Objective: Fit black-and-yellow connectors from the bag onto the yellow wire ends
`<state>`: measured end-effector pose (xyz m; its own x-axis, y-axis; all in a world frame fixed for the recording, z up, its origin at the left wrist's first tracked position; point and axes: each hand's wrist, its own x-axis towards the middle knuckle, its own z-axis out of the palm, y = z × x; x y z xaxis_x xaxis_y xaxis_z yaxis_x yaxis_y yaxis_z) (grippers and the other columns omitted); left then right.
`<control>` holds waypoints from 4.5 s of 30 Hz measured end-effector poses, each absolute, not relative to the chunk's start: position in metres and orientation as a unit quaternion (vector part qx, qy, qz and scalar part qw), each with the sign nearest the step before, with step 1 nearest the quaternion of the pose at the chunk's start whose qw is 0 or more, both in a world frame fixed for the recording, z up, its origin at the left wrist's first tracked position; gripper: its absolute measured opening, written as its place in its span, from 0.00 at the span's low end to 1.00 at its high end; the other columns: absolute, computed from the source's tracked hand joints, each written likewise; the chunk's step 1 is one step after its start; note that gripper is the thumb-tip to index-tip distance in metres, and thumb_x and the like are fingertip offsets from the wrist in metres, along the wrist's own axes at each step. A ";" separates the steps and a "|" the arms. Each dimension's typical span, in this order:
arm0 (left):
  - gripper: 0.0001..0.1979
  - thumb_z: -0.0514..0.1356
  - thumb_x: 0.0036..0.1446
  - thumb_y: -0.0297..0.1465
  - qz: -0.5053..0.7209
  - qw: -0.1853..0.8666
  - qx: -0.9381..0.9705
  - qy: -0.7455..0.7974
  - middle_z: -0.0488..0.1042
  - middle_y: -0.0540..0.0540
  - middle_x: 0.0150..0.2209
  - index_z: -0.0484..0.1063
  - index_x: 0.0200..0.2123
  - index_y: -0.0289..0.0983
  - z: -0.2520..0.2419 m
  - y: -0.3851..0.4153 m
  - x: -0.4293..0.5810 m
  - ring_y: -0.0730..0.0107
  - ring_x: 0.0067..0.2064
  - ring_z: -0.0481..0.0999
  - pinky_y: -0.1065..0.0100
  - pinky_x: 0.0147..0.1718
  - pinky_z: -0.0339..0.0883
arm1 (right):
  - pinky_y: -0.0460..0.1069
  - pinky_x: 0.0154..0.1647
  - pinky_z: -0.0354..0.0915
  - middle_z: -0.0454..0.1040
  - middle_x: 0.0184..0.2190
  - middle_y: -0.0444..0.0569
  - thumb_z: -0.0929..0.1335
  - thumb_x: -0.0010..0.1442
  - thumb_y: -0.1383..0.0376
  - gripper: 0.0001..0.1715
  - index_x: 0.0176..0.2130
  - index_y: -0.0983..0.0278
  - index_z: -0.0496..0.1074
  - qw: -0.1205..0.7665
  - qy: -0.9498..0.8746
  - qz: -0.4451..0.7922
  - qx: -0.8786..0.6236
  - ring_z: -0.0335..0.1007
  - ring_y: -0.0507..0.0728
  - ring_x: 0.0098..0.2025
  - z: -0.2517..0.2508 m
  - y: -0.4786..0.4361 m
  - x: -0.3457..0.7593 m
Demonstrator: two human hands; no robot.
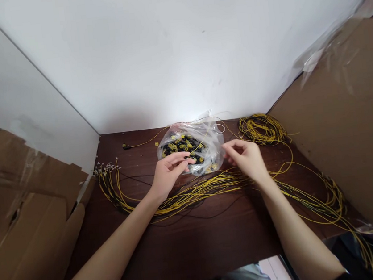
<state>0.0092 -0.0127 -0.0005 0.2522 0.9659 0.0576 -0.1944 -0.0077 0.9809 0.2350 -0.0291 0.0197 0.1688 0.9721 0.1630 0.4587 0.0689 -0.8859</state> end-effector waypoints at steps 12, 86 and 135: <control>0.09 0.61 0.52 0.28 0.487 0.469 0.646 0.354 0.71 0.43 0.40 0.78 0.37 0.38 -0.003 -0.017 0.011 0.67 0.42 0.72 0.72 0.34 0.69 | 0.47 0.32 0.64 0.75 0.29 0.46 0.68 0.58 0.65 0.06 0.33 0.64 0.75 0.478 -0.685 0.247 -0.491 0.67 0.52 0.29 0.014 -0.045 0.173; 0.07 0.62 0.50 0.30 0.422 0.565 0.595 0.385 0.75 0.47 0.29 0.75 0.33 0.34 0.003 -0.017 0.014 0.72 0.29 0.72 0.72 0.28 0.64 | 0.51 0.42 0.63 0.72 0.35 0.50 0.63 0.61 0.68 0.10 0.39 0.63 0.73 0.332 -0.770 0.116 -0.533 0.68 0.58 0.39 0.003 -0.034 0.190; 0.10 0.69 0.41 0.30 0.471 0.610 0.509 0.383 0.76 0.49 0.30 0.74 0.29 0.34 0.000 -0.012 0.009 0.75 0.31 0.73 0.73 0.31 0.65 | 0.49 0.38 0.67 0.73 0.36 0.48 0.67 0.59 0.66 0.06 0.37 0.61 0.75 0.538 -0.680 0.259 -0.426 0.70 0.54 0.38 0.008 -0.040 0.175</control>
